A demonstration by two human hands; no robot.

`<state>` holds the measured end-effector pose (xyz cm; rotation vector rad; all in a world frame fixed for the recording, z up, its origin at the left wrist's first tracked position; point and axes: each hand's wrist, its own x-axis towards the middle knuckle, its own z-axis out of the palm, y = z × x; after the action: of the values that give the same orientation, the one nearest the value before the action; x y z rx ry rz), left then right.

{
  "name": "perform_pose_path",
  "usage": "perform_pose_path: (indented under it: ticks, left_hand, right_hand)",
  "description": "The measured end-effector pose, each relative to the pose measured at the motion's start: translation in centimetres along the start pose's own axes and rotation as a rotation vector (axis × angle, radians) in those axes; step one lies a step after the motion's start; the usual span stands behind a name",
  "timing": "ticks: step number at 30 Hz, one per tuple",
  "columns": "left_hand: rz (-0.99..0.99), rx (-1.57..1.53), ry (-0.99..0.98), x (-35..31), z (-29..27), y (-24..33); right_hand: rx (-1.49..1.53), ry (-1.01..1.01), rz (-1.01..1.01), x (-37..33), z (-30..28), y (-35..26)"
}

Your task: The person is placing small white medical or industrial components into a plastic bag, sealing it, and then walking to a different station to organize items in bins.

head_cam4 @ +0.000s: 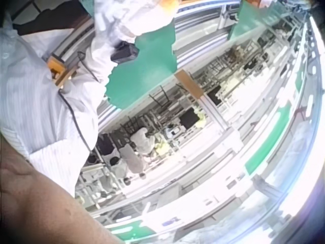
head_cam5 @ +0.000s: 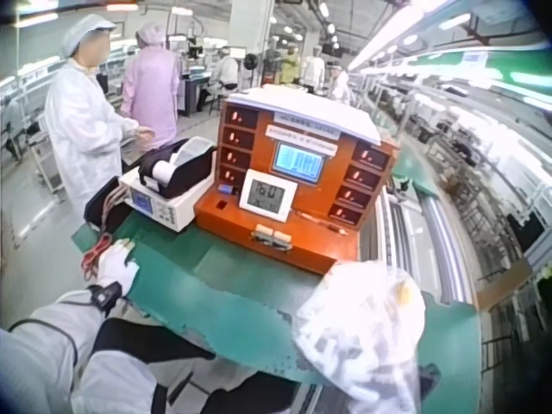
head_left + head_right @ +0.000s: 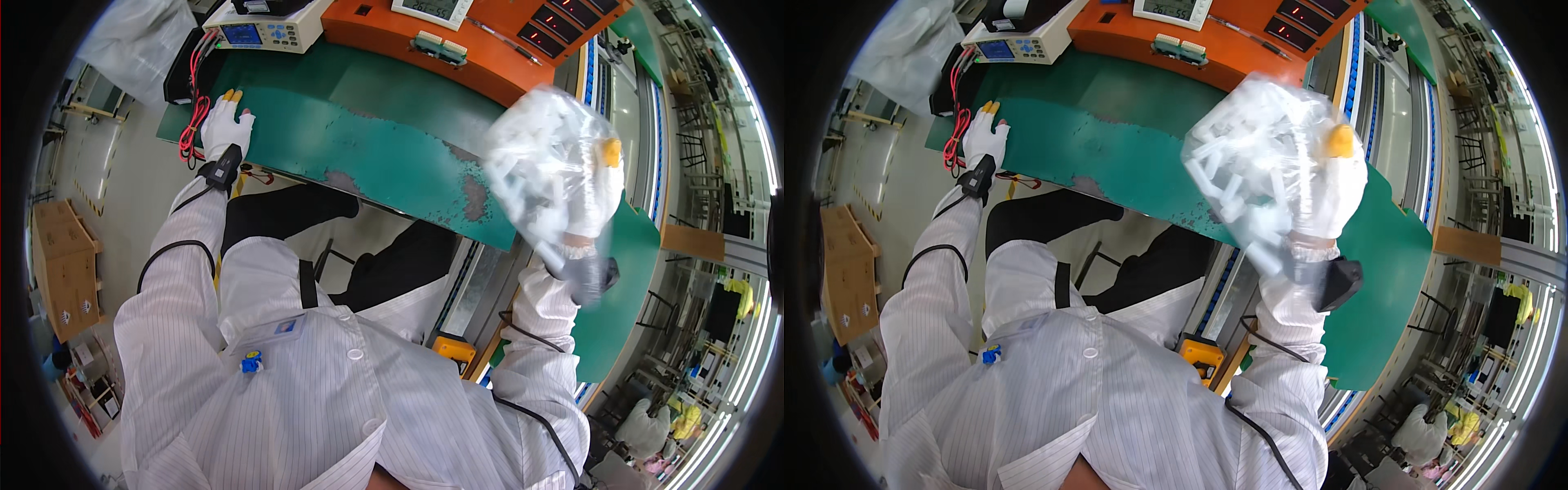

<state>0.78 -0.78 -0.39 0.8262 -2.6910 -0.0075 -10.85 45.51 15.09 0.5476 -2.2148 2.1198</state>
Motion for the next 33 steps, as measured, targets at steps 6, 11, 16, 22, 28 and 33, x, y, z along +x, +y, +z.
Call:
perform_pose_path:
  ticks: [6,11,16,22,28,33]
  left_hand:
    - [-0.001,-0.018,0.000,0.3,-0.1,0.5]
    - [-0.008,-0.021,0.000,0.2,-0.2,0.6]
    - [-0.011,0.017,0.004,0.1,-0.3,0.3]
    - [-0.012,-0.008,-0.010,0.1,-0.4,0.5]
    - [-0.022,-0.013,-0.021,0.3,-0.5,0.9]
    - [-0.023,-0.004,-0.021,0.2,-0.7,0.8]
  right_hand:
    - [0.100,-0.005,0.129,2.7,-1.6,0.4]
    - [0.187,-0.029,0.247,4.7,0.8,1.4]
    - [0.263,-0.052,0.372,2.0,-0.7,0.1]
    - [0.363,-0.050,0.513,2.3,-0.7,0.2]
    - [0.475,-0.058,0.662,2.5,-1.9,0.4]
    - [-0.493,0.173,-0.223,2.1,-1.3,2.3]
